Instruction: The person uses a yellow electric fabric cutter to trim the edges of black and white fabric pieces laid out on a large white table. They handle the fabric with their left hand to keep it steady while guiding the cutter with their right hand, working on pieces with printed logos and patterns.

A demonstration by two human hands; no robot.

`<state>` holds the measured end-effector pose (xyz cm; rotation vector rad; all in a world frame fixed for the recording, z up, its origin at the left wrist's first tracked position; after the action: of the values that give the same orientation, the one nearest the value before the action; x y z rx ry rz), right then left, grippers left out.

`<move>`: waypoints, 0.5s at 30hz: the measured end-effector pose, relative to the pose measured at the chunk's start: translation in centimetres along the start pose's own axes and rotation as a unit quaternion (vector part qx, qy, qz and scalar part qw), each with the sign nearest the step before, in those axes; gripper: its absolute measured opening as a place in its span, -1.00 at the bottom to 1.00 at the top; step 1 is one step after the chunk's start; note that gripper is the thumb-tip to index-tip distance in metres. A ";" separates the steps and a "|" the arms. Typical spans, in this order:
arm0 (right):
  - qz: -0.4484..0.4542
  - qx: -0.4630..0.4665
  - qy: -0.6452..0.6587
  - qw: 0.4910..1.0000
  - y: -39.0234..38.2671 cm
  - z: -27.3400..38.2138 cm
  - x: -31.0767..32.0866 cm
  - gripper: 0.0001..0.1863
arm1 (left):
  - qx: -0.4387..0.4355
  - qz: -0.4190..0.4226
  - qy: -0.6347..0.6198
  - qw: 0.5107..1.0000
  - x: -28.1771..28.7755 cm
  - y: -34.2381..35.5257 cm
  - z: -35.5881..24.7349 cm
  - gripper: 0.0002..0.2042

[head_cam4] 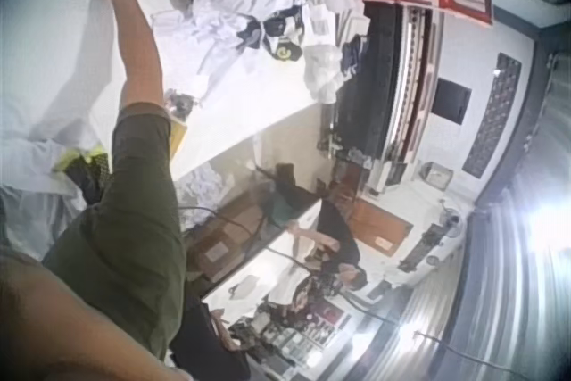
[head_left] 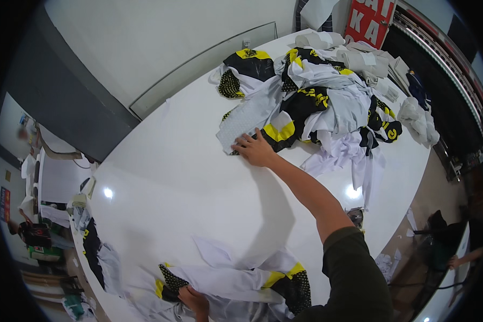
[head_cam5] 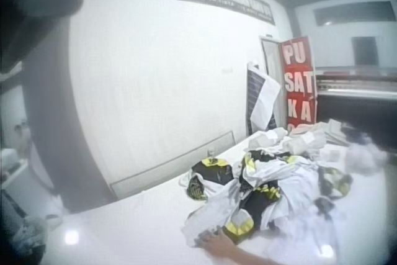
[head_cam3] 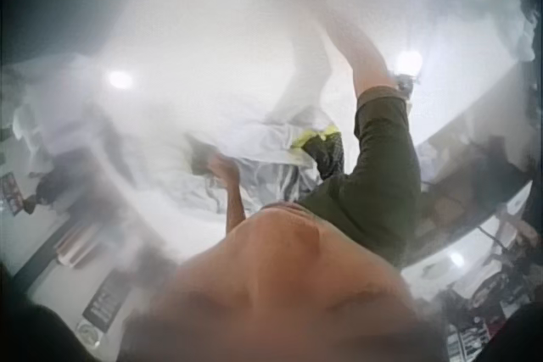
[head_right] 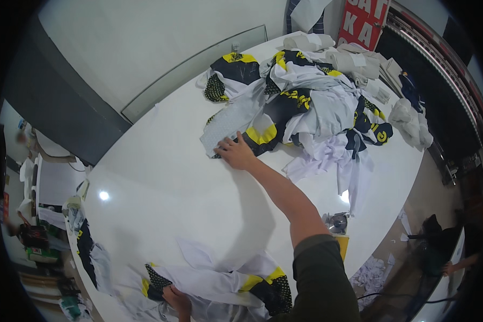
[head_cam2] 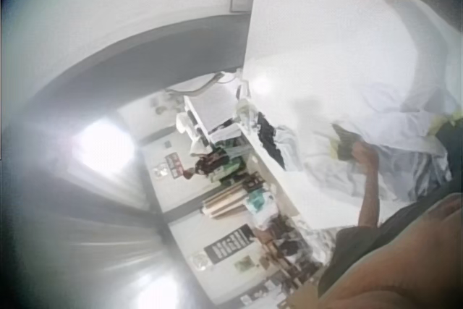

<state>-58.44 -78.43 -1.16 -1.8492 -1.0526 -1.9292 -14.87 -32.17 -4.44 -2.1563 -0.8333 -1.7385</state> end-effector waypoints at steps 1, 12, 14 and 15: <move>0.023 -0.021 -0.019 0.999 0.3 -1.4 -2.0 -0.52 | 0.008 -0.002 0.006 1.000 0.6 -0.4 0.6 -0.80; 0.286 -0.315 -0.305 0.852 -14.6 -23.3 -4.4 -0.56 | -0.014 -0.005 -0.024 1.000 0.0 1.6 -0.4 -0.81; 0.273 -0.289 -0.245 0.884 -11.0 -16.7 -3.4 -0.60 | -0.012 -0.019 -0.007 1.000 0.3 1.5 0.2 -0.81; 0.259 -0.253 -0.215 0.907 -8.2 -12.2 -2.9 -0.61 | 0.005 -0.015 -0.002 1.000 0.5 0.4 1.1 -0.81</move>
<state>-72.42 -81.53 -5.49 -2.5806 -0.0748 -1.5901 -13.67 -31.80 -4.18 -2.1531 -0.8775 -1.7406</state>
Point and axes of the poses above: each hand's wrist, its own y-axis towards the middle knuckle, its own x-axis out of the back of the hand, z = x × y, the point moved 8 cm from there along y, towards the middle knuckle, and after that the axes turned 12 degrees about x, right-handed, at the moved point
